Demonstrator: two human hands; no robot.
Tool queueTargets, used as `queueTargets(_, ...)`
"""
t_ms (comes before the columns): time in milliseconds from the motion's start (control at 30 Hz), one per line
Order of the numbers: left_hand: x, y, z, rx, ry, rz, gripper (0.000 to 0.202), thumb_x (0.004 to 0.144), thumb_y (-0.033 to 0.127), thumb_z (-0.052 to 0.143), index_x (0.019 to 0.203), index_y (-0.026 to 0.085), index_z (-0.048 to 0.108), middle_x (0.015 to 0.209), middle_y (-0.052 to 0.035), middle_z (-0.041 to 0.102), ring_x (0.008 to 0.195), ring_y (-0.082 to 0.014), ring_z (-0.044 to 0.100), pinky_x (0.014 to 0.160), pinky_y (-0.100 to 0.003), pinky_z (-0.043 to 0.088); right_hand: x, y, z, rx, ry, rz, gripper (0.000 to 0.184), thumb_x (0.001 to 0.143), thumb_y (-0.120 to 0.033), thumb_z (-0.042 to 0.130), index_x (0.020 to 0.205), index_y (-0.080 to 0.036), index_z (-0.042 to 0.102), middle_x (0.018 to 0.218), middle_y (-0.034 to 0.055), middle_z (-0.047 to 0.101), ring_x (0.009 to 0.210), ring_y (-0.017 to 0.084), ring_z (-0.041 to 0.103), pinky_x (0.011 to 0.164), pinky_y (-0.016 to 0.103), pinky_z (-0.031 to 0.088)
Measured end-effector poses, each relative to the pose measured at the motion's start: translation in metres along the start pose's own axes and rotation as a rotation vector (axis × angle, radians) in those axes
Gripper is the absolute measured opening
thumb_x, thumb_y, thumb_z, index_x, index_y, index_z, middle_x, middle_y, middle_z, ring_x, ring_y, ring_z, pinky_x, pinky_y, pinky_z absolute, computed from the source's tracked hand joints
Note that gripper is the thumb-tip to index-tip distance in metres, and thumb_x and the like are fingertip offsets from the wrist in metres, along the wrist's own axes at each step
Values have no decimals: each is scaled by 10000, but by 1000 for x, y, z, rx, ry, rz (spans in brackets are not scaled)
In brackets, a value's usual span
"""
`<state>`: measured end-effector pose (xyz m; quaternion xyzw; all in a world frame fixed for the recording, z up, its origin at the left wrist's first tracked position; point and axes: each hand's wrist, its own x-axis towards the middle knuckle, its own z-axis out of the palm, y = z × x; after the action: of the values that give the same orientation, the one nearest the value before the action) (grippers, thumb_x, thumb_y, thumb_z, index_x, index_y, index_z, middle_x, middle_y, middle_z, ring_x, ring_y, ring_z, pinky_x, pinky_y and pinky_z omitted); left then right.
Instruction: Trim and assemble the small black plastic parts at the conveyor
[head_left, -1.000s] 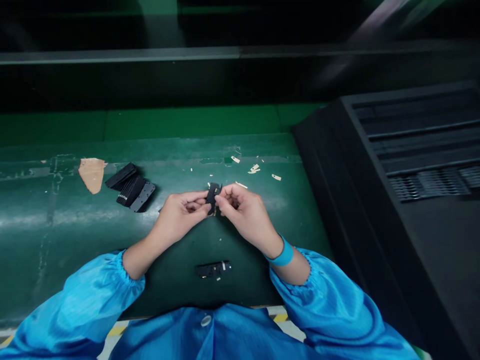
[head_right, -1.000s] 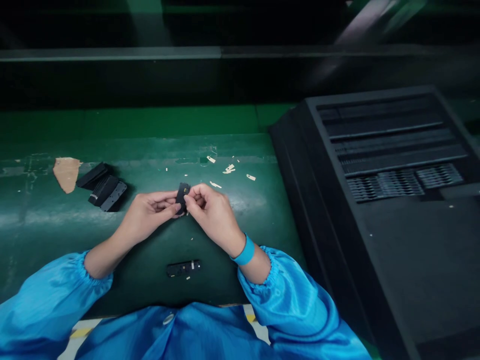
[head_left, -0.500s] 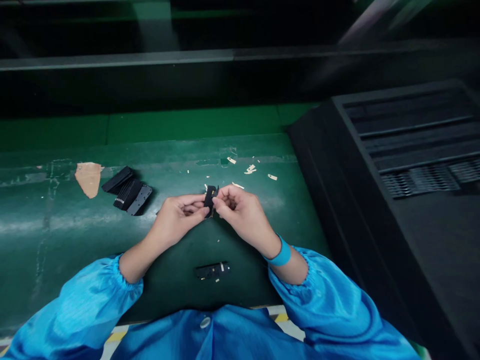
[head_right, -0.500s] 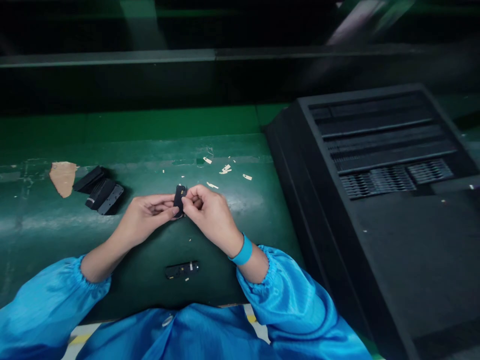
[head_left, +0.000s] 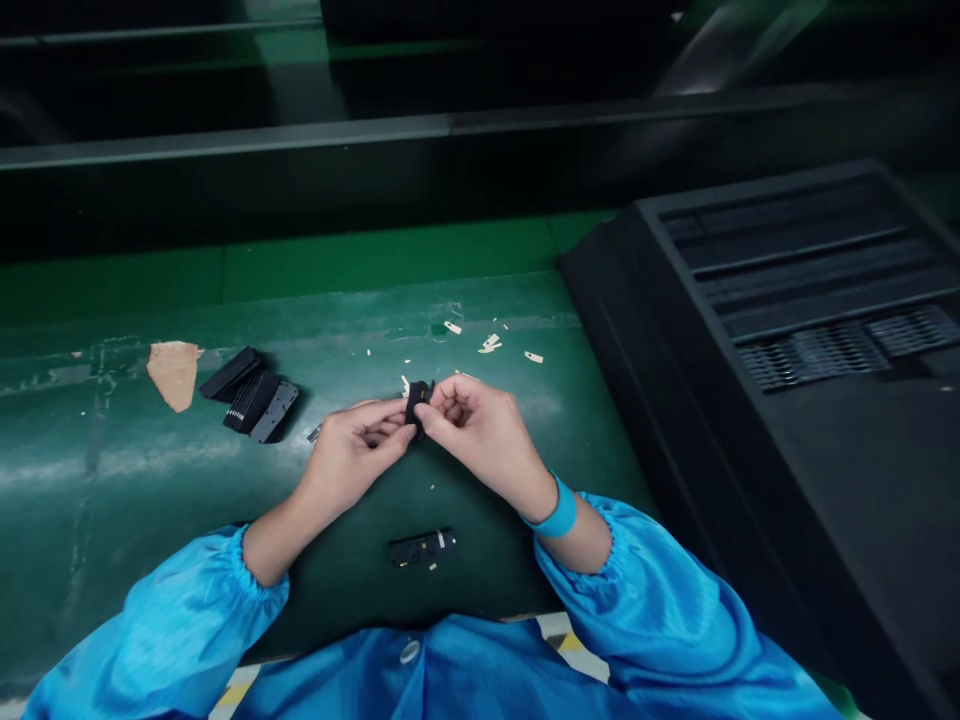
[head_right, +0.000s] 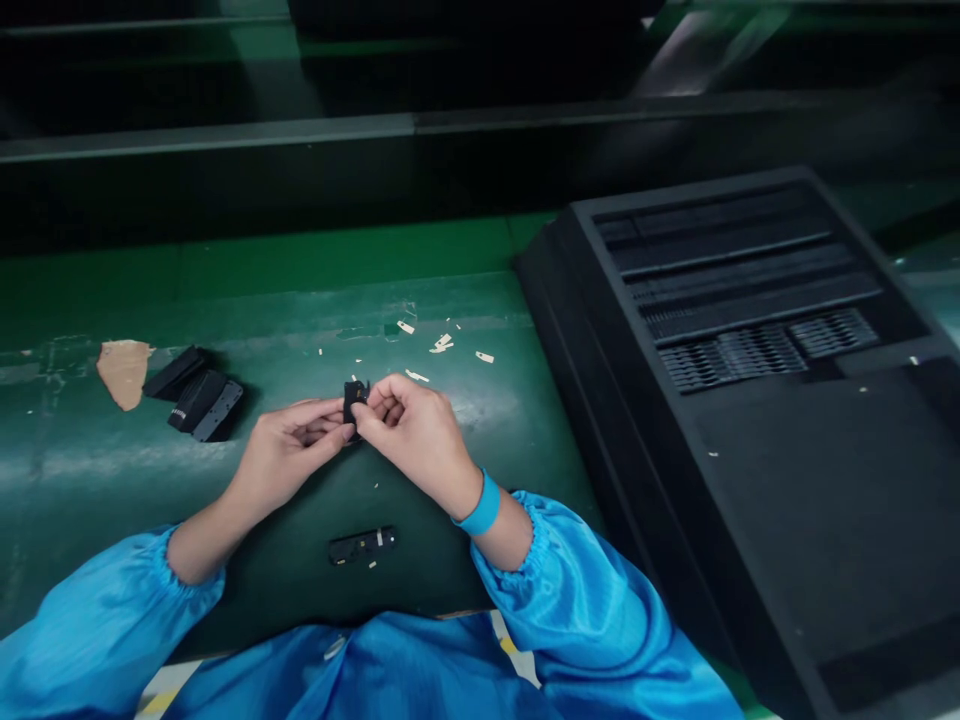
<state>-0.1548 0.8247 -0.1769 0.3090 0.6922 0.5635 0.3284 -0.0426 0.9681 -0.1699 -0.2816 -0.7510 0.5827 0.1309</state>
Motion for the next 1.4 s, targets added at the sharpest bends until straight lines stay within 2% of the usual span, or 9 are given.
queueTargets(267,0,-2,1,-137,2,-170,391,764,358,826,1094,151,784,820,-54,799,730,-185,767,727,-300,653,1,0,1,8,-2,-14,219,817,-350,721,738,-227,557,662,-35,628,561,105,555,537,243,460)
queueTargets(500,2,1,0,-232,-50,-246,379,793,366,819,1099,146,773,880,-47,800,774,-162,774,759,-256,645,-1,0,0,-45,-12,-13,176,827,-345,732,842,-216,612,691,-28,652,585,122,603,557,248,486)
queueTargets(600,3,2,-1,-260,-73,-270,385,797,366,820,1106,143,769,918,-55,801,787,-165,776,777,-265,648,-2,0,-2,-54,-21,-44,112,890,-318,639,871,-208,632,707,-14,668,589,125,617,562,249,480)
queueTargets(733,4,3,0,-241,-72,-268,364,803,340,810,1107,144,765,922,-56,798,790,-167,779,766,-253,644,-3,0,-5,-88,-12,-94,169,947,-297,533,861,-204,645,713,-1,685,590,127,616,560,251,457)
queueTargets(1000,3,3,2,-234,-45,-241,322,829,361,781,1075,155,770,863,-28,777,755,-146,759,771,-267,655,-3,-1,-4,-123,5,-102,161,934,-298,547,864,-204,659,697,-4,684,556,121,590,534,248,439)
queueTargets(1133,3,3,4,-212,-27,-231,338,813,374,787,1067,151,769,820,-21,767,717,-145,747,740,-271,657,-4,-2,-2,-101,11,-79,140,907,-324,616,824,-216,643,659,-15,659,534,120,576,512,244,441)
queueTargets(1200,3,2,5,-174,4,-222,330,802,370,791,1039,141,764,801,-20,757,697,-140,735,720,-263,650,-5,0,-1,-157,35,-118,143,912,-324,630,810,-223,634,661,-14,660,538,123,579,525,248,446)
queueTargets(1333,0,0,9,-103,50,-221,284,816,345,767,998,130,742,810,-27,746,694,-136,719,720,-261,639,-9,5,2,-452,121,-330,143,968,-264,564,860,-226,650,737,19,696,628,151,619,626,286,448)
queueTargets(1400,-1,-1,10,-84,52,-216,270,826,334,751,1005,133,737,821,-31,746,711,-142,722,734,-268,639,-11,7,4,-538,136,-391,155,984,-251,547,874,-220,652,764,34,705,657,163,624,645,301,436)
